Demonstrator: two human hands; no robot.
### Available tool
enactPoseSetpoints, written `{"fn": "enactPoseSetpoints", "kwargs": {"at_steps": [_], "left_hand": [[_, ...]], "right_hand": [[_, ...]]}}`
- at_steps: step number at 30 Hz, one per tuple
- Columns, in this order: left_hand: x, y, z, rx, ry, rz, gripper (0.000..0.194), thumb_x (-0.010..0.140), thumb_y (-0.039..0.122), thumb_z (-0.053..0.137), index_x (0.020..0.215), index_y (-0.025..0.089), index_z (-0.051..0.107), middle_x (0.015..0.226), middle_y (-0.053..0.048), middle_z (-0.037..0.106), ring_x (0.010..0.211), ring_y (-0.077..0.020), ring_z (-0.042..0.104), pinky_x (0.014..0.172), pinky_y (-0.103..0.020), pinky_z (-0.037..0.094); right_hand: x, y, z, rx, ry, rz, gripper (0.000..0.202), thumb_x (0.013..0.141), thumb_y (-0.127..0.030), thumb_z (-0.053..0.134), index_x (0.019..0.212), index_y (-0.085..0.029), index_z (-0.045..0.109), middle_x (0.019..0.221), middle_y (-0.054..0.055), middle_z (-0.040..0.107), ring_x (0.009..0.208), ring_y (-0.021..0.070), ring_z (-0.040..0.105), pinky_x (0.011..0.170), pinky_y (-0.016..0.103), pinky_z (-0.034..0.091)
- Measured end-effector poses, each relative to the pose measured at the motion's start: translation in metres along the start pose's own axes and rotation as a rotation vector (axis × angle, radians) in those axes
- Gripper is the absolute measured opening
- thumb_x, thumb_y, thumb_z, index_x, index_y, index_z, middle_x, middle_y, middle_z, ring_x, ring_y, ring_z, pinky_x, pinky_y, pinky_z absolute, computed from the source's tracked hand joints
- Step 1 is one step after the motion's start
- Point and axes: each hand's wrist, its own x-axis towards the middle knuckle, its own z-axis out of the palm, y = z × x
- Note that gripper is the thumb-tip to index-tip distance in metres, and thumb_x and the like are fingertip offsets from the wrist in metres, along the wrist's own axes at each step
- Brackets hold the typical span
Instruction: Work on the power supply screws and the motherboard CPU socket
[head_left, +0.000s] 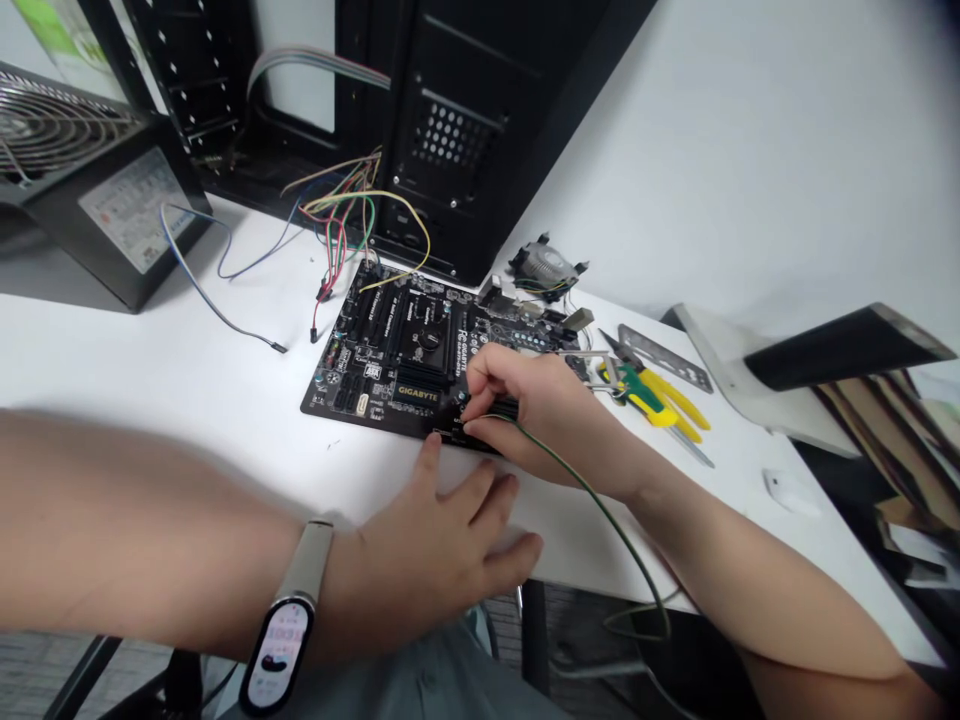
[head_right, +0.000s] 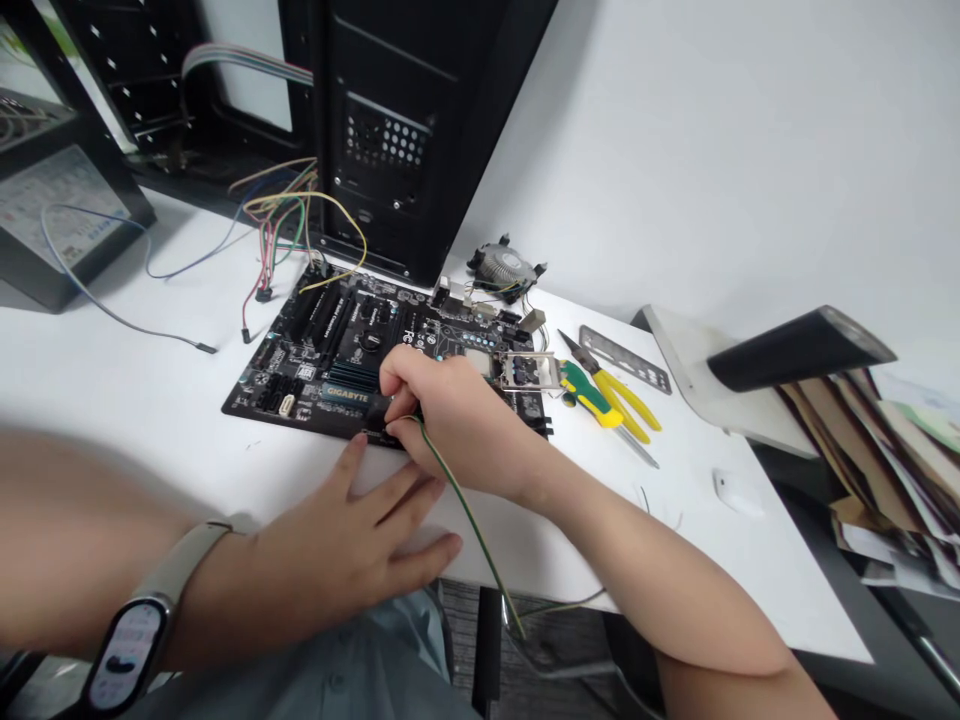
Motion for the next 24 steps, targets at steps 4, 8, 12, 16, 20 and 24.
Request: {"fn": "enactPoseSetpoints", "kwargs": {"at_steps": [4,8,12,16,20,24], "left_hand": [[0.0004,-0.0004,-0.0007,-0.006,-0.016,0.004,0.034,0.1,0.029,0.046,0.132,0.028,0.056,0.133,-0.016,0.062,0.124,-0.0341,0.053,0.088,-0.066,0.051],[0.0005,0.0,0.0005,-0.015,-0.009,0.006,0.033,0.1,0.029,0.047,0.132,0.028,0.056,0.133,-0.015,0.062,0.123,-0.0336,0.054,0.088,-0.066,0.051],[0.0004,0.0001,0.0012,-0.02,0.024,-0.007,0.031,0.1,0.028,0.047,0.13,0.028,0.058,0.13,-0.014,0.064,0.12,-0.0326,0.055,0.088,-0.066,0.052],[0.0004,-0.0009,-0.0009,-0.019,0.017,0.012,0.032,0.101,0.027,0.045,0.13,0.027,0.058,0.133,-0.016,0.062,0.119,-0.0336,0.056,0.086,-0.067,0.052],[0.0002,-0.0009,-0.0023,-0.005,0.007,0.014,0.032,0.101,0.027,0.046,0.131,0.027,0.058,0.135,-0.016,0.061,0.118,-0.0342,0.058,0.085,-0.068,0.052],[0.0002,-0.0011,-0.0016,0.009,0.011,0.01,0.033,0.103,0.027,0.042,0.131,0.028,0.058,0.135,-0.016,0.061,0.117,-0.0326,0.059,0.086,-0.065,0.053]], "right_hand": [[-0.0013,-0.0009,0.0011,-0.028,0.015,-0.009,0.032,0.069,0.005,0.062,0.083,-0.018,0.045,0.069,-0.007,0.067,0.063,0.0082,0.064,0.062,0.015,0.043],[-0.0012,-0.0019,0.003,-0.032,0.022,0.011,0.033,0.068,0.005,0.06,0.082,-0.019,0.044,0.069,-0.006,0.067,0.063,0.0089,0.063,0.061,0.016,0.042],[-0.0022,-0.0046,0.0024,-0.027,0.008,0.04,0.029,0.069,0.003,0.058,0.081,-0.02,0.043,0.07,-0.005,0.067,0.065,0.0104,0.063,0.062,0.018,0.043],[-0.0046,-0.0074,0.002,-0.024,0.014,0.039,0.024,0.072,0.0,0.056,0.081,-0.02,0.044,0.072,-0.004,0.067,0.065,0.0106,0.063,0.061,0.019,0.042],[-0.0062,-0.008,0.0035,-0.046,0.002,0.04,0.023,0.073,-0.002,0.055,0.081,-0.02,0.044,0.073,-0.003,0.067,0.064,0.0109,0.062,0.059,0.019,0.041],[-0.0069,-0.0088,0.0045,-0.055,0.007,0.079,0.024,0.071,-0.001,0.055,0.08,-0.02,0.043,0.073,-0.003,0.066,0.063,0.0103,0.06,0.058,0.019,0.04]]}}
